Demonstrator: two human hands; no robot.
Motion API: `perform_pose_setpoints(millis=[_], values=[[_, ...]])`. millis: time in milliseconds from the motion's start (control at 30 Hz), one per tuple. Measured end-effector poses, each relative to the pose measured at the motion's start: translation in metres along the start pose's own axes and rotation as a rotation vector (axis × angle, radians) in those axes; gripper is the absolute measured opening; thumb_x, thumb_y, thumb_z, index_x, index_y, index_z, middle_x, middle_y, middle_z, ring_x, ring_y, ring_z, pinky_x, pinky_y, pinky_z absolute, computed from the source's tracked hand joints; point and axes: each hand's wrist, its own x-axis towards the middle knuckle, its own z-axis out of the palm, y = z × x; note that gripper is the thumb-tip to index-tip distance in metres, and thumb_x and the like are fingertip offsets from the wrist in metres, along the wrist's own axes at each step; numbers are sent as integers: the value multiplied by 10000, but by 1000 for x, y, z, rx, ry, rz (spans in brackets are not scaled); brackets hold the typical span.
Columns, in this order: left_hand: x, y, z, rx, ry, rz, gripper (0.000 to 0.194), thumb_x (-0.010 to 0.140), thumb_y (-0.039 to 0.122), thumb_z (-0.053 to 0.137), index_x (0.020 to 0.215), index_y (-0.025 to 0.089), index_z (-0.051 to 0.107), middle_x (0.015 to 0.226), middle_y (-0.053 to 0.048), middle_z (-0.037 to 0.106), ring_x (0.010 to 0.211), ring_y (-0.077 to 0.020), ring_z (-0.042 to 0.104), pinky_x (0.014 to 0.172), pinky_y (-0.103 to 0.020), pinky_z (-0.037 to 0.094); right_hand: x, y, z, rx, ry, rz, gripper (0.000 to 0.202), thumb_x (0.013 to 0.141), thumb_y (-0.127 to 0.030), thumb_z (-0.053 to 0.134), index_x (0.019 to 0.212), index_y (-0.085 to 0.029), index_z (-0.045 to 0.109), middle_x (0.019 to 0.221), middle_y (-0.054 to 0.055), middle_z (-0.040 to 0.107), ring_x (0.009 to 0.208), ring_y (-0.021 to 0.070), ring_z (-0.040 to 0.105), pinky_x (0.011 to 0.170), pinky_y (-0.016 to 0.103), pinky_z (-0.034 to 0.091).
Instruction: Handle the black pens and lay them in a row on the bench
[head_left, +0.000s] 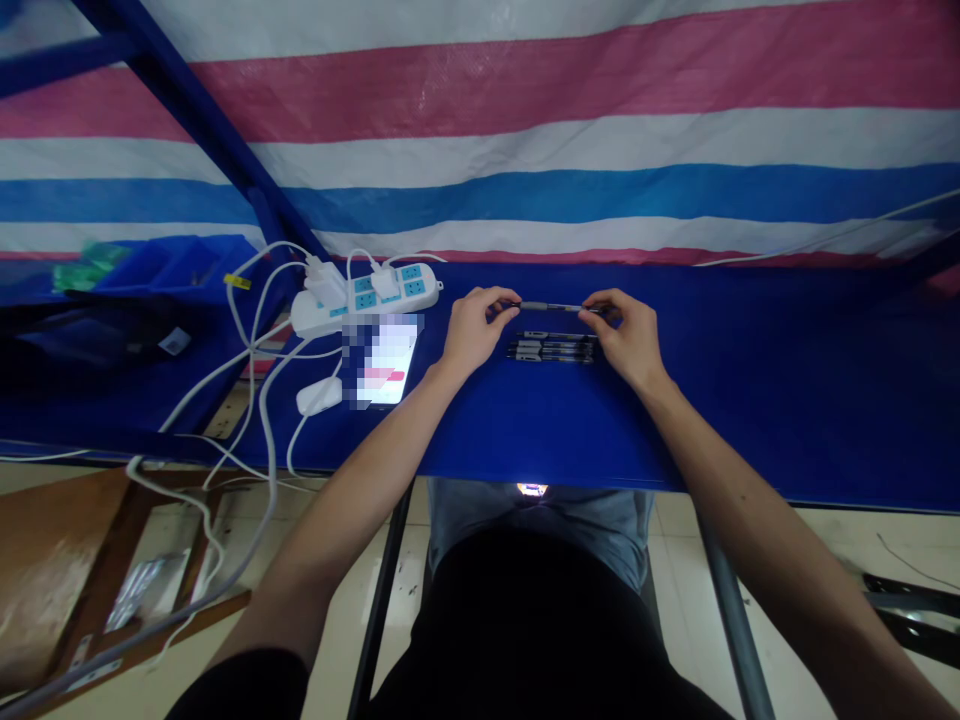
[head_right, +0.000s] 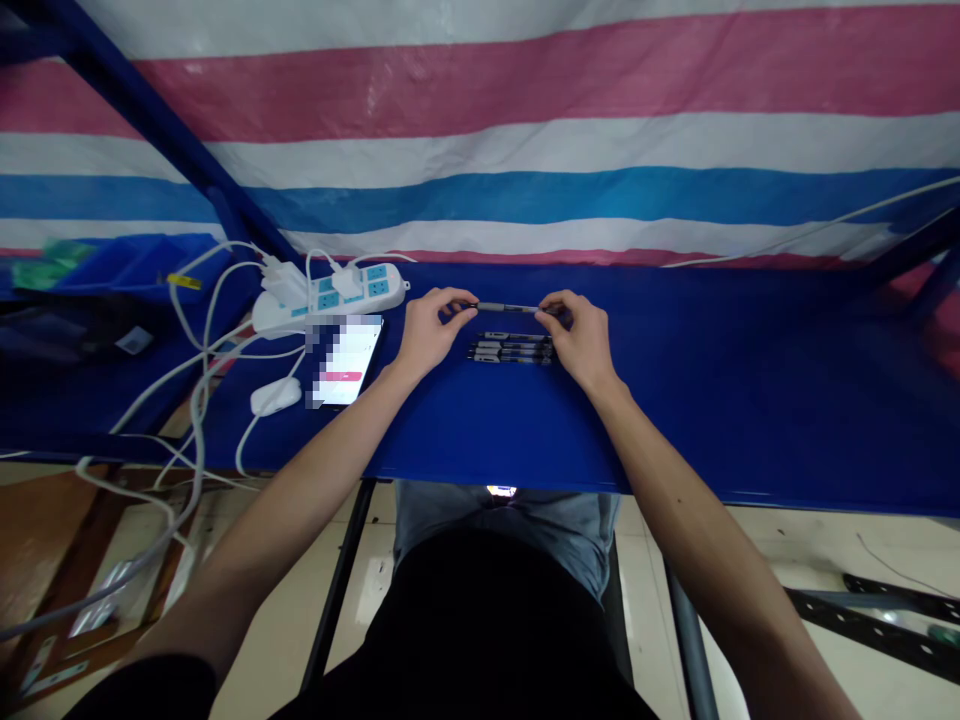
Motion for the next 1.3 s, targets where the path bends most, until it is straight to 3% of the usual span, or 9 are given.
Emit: perform_pose_setpoints(millis=[300,400,467,533,600,733,867,1100,1300], values=[[-1,0,-2,227,-305,-5,197,1037,310,563,1010,233,743,1024,-47,743,997,-235,638,975,-434,501,0,12,-5,-334,-171,-50,247,949,-431,612,857,-239,736,885,100,744,902,304,609,851,487,479],[-3,11,-6,241,-356,7,289,1060,398,516,1247,245,675,1243,-67,703,1172,-252,612,1079,-449,460,-1,11,-5,-341,-241,-74,341,947,-547,616,991,-238,753,984,106,754,973,318,618,893,497,480],[-5,17,-7,206,-440,87,550,1022,499,573,1514,272,476,1514,-91,552,1385,-273,501,1150,-445,416,-2,10,-5,-326,-313,-132,484,909,-632,650,1201,-252,713,1139,110,744,1073,340,614,931,511,470],[-8,20,-5,226,-554,159,734,981,568,614,1606,295,344,1643,-97,406,1502,-301,381,1210,-468,348,-4,8,-4,-334,-410,-206,612,877,-691,662,1322,-271,655,1277,113,706,1159,362,592,962,527,453],[-10,21,-2,272,-620,196,707,990,572,595,1600,296,370,1631,-95,428,1511,-313,366,1228,-495,307,-5,8,-4,-350,-484,-257,600,879,-711,647,1297,-281,667,1331,109,683,1189,369,579,977,535,441],[-10,23,-1,295,-623,242,507,1018,509,575,1460,261,567,1453,-91,605,1358,-293,499,1124,-470,407,-3,6,-5,-309,-532,-302,461,899,-649,668,1155,-268,713,1246,95,718,1121,336,621,982,511,444],[-9,24,-4,281,-610,266,430,1019,467,590,1386,244,626,1354,-83,661,1230,-268,561,1042,-428,464,-2,2,-9,-250,-545,-342,296,919,-529,692,1041,-261,725,1129,76,752,1035,303,658,968,480,461],[-13,26,-1,370,-633,268,648,1032,559,521,1595,263,396,1598,-96,472,1476,-307,401,1206,-489,340,-3,1,-10,-274,-550,-339,314,923,-536,677,1072,-263,719,1133,82,749,1046,308,658,969,492,470],[-15,35,2,422,-682,262,840,998,706,449,1643,190,295,1656,-124,393,1533,-305,346,1285,-483,212,-5,-3,-10,-299,-540,-327,569,892,-672,654,1266,-244,667,1272,110,712,1126,335,629,1018,517,460]])
